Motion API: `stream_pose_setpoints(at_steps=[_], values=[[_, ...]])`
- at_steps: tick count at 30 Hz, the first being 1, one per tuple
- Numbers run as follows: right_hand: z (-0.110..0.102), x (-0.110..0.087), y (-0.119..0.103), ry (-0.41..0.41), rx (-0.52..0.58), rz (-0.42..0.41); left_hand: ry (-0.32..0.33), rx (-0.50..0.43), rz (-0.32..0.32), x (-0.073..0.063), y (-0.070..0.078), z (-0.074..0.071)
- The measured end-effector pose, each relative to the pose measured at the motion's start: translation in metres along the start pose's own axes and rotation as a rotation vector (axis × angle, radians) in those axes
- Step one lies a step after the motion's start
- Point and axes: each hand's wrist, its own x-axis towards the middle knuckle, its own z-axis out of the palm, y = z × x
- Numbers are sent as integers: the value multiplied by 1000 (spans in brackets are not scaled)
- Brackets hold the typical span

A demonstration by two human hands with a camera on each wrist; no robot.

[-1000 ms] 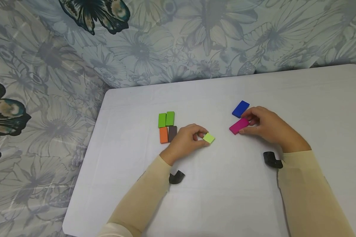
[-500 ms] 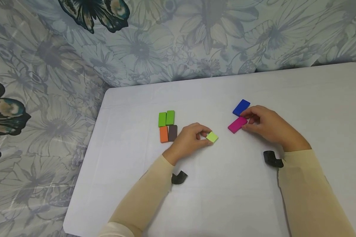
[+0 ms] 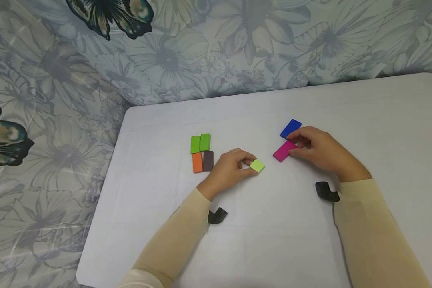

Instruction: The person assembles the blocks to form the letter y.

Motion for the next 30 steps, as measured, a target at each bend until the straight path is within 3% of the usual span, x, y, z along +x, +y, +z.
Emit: stream_pose_setpoints(at_steps=[7,30], values=[[2,2,2,-48,-23,-22,7,24,5,0,0,1],[16,6,-14,-34,-57,-68,33,9,28,0,-2,2]])
